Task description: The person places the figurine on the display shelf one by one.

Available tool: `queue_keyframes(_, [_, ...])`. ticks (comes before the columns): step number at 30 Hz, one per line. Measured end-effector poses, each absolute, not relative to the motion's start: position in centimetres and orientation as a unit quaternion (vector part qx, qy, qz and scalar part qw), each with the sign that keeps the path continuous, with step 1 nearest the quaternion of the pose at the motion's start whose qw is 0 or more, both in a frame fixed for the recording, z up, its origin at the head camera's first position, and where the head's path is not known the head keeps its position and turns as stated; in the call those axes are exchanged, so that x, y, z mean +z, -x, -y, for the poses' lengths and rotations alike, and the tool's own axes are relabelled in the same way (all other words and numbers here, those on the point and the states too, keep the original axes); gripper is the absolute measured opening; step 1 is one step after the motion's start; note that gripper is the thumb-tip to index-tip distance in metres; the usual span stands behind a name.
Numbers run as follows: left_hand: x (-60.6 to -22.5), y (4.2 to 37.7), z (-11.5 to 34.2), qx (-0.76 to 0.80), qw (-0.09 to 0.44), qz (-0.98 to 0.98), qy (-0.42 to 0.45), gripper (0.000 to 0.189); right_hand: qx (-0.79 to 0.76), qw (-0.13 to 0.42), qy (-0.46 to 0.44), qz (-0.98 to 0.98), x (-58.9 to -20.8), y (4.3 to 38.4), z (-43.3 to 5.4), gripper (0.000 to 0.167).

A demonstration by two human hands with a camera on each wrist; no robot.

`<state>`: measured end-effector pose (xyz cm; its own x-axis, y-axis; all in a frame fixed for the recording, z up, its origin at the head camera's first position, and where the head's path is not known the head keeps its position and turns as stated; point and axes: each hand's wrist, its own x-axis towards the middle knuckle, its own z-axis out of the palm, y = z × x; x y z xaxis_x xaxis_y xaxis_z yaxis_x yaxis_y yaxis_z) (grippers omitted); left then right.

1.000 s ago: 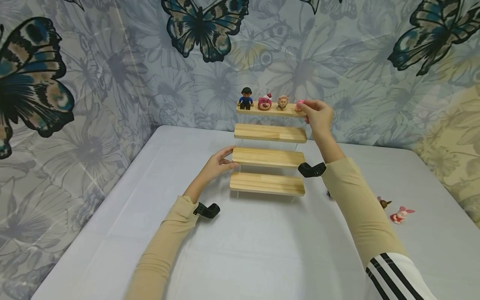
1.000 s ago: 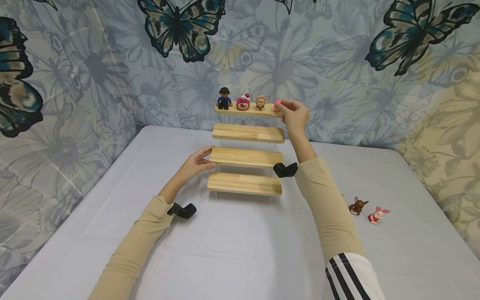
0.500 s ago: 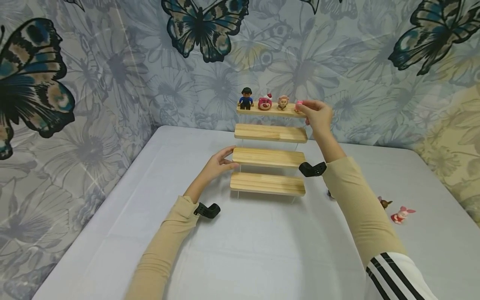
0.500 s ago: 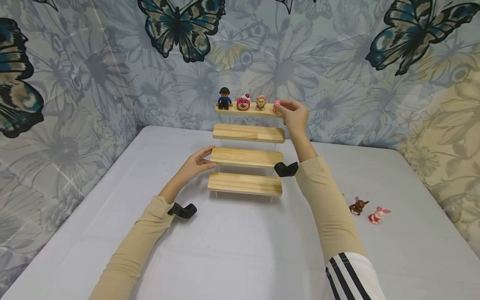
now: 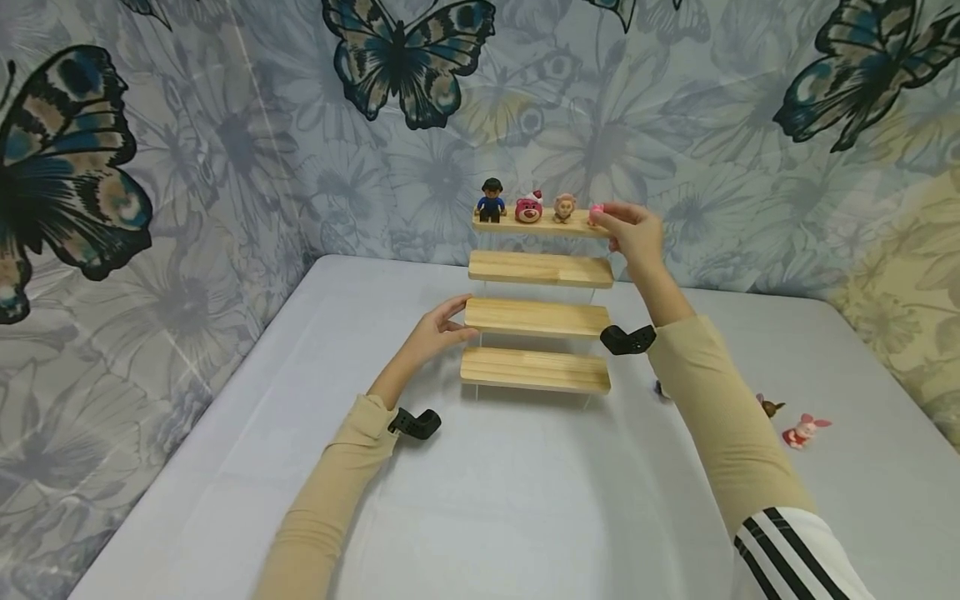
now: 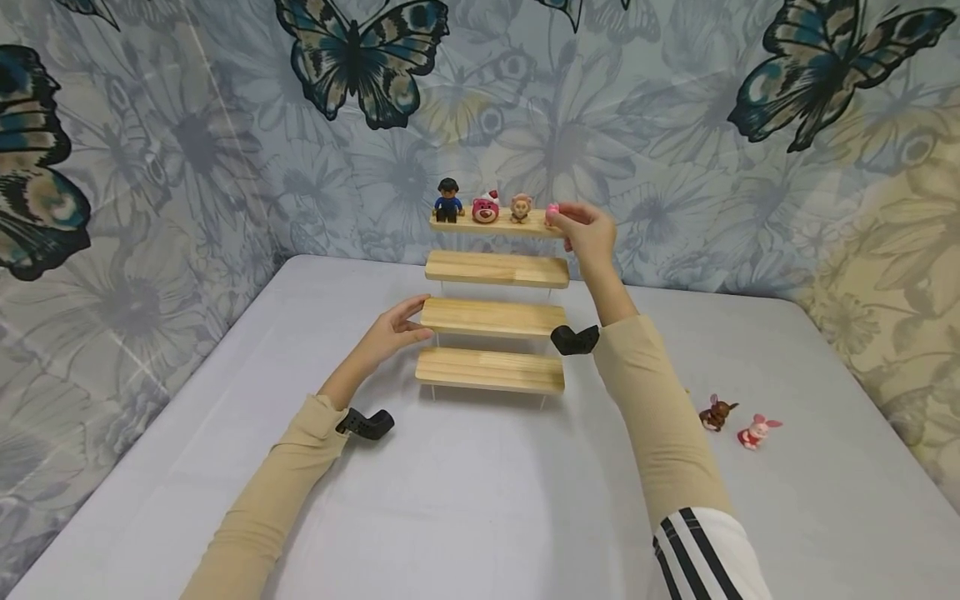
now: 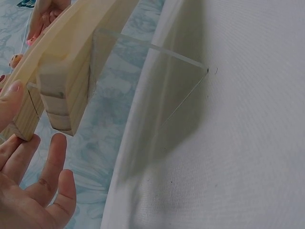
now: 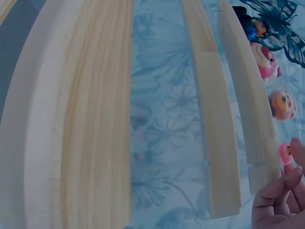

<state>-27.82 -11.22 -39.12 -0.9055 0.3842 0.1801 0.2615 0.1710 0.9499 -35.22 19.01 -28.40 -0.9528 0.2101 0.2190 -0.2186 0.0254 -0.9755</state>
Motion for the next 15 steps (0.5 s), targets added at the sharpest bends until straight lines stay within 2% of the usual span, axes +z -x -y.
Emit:
queue_keyframes(2, [-38.7, 27.6, 11.2, 0.611, 0.052, -0.76, -0.215, 0.065, 0.711, 0.151, -0.025, 0.686, -29.8, 37.1, -20.1, 0.037])
queue_keyframes(5, [-37.9, 27.0, 11.2, 0.614, 0.056, -0.754, -0.224, 0.064, 0.717, 0.158, -0.026, 0.679, -30.0, 37.2, -20.4, 0.04])
queue_keyframes(10, [-36.8, 26.2, 11.1, 0.612, 0.063, -0.756, -0.224, 0.064, 0.709, 0.172, -0.014, 0.684, -28.1, 34.0, -19.4, 0.046])
queue_keyframes(15, [-36.9, 26.2, 11.3, 0.612, 0.06, -0.755, -0.227, 0.064, 0.603, 0.211, -0.046, 0.768, -27.2, 32.2, -19.3, 0.057])
